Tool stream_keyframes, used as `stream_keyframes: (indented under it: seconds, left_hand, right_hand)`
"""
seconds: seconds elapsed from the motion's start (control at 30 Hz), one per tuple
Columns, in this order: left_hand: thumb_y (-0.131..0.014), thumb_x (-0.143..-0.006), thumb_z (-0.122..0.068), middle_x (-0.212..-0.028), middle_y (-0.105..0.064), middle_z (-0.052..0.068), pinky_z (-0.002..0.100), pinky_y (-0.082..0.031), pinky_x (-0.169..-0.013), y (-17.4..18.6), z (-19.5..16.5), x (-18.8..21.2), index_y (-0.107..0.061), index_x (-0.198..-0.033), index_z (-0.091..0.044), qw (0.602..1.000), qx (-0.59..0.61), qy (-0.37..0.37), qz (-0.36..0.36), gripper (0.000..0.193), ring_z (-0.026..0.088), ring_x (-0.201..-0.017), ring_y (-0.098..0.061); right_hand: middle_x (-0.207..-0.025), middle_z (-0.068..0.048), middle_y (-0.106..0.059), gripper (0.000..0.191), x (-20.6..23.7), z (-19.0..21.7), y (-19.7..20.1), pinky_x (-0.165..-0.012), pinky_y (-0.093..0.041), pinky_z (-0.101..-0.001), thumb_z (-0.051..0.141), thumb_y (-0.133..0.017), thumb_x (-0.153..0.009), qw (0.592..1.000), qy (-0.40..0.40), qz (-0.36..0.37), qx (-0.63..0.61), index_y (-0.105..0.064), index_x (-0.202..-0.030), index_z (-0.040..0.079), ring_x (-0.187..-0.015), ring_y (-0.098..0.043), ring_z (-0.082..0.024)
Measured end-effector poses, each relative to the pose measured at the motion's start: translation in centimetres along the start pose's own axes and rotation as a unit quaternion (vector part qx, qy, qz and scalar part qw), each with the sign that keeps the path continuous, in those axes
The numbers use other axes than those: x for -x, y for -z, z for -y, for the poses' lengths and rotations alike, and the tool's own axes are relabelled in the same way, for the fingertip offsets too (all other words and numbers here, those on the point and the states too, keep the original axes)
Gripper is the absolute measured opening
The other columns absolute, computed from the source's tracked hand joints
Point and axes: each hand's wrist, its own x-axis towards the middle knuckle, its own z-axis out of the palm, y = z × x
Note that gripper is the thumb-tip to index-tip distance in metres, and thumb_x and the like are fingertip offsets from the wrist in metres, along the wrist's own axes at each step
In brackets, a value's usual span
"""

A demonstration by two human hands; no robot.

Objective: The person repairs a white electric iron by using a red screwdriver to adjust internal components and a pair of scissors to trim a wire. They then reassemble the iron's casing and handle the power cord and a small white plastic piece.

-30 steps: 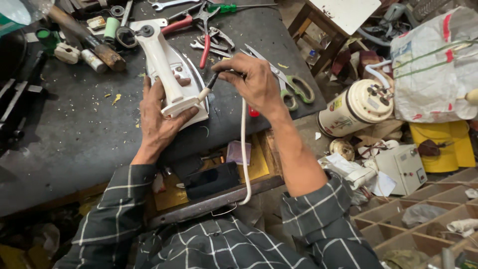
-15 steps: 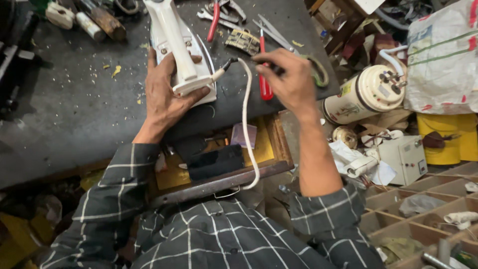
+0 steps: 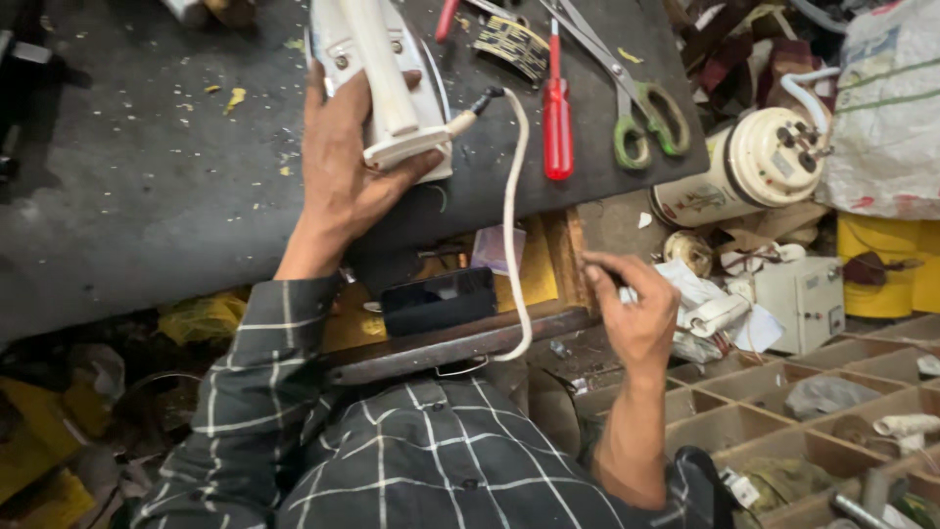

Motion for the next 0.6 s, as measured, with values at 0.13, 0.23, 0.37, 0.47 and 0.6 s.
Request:
stream_keyframes:
  seconds: [0.13,0.23,0.37,0.47,0.6]
  left_hand:
    - [-0.085,-0.09,-0.043,-0.125,-0.07,0.014,0.06,-0.014,-0.13,0.2,-0.2,-0.1,-0.061,-0.137,-0.007,1.0,0.001,0.014,0.002,0.064,0.036,-0.127,-0.063]
    - [-0.084,-0.09,-0.045,-0.122,-0.07,0.013,0.06,-0.014,-0.129,0.1,-0.3,-0.2,-0.06,-0.138,-0.008,1.0,0.001,0.018,0.001,0.066,0.035,-0.126,-0.063]
    - [-0.083,-0.089,-0.046,-0.125,-0.07,0.012,0.06,-0.014,-0.128,0.1,-0.1,-0.3,-0.059,-0.139,-0.009,1.0,0.0,0.014,-0.001,0.067,0.035,-0.127,-0.063]
    - [-0.083,-0.087,-0.046,-0.127,-0.069,0.012,0.06,-0.016,-0.128,0.2,-0.1,-0.3,-0.059,-0.139,-0.009,1.0,-0.003,0.011,-0.004,0.068,0.035,-0.128,-0.062]
    - [-0.084,-0.083,-0.045,-0.123,-0.068,0.013,0.062,-0.016,-0.126,0.3,-0.4,-0.4,-0.06,-0.138,-0.009,1.0,-0.004,0.023,-0.001,0.07,0.035,-0.124,-0.062]
  right_hand:
    - [-0.098,-0.014,-0.075,0.016,1.3,0.5,-1.4,-0.079,-0.054,-0.0344,0.005,-0.074,-0.09,0.999,0.019,-0.018,0.028,-0.076,-0.106,0.003,-0.088,-0.071,-0.027]
    - [-0.099,-0.014,-0.075,0.017,1.1,0.8,-1.7,-0.081,-0.054,-0.0352,0.005,-0.074,-0.091,0.999,0.041,-0.017,0.032,-0.076,-0.108,0.004,-0.092,-0.072,-0.027]
    - [-0.101,-0.013,-0.075,0.017,0.2,1.4,-1.9,-0.081,-0.055,-0.0334,0.008,-0.074,-0.093,0.999,0.039,-0.016,0.009,-0.076,-0.109,0.004,-0.092,-0.073,-0.025]
    - [-0.104,-0.012,-0.076,0.018,-1.2,1.8,-1.0,-0.083,-0.055,-0.0322,0.009,-0.074,-0.094,0.997,0.067,-0.03,0.02,-0.076,-0.111,0.004,-0.095,-0.073,-0.023]
    - [-0.105,-0.01,-0.077,0.019,-2.7,2.8,1.3,-0.085,-0.055,-0.0309,0.011,-0.075,-0.098,0.995,0.056,-0.084,0.014,-0.076,-0.115,0.004,-0.095,-0.073,-0.02]
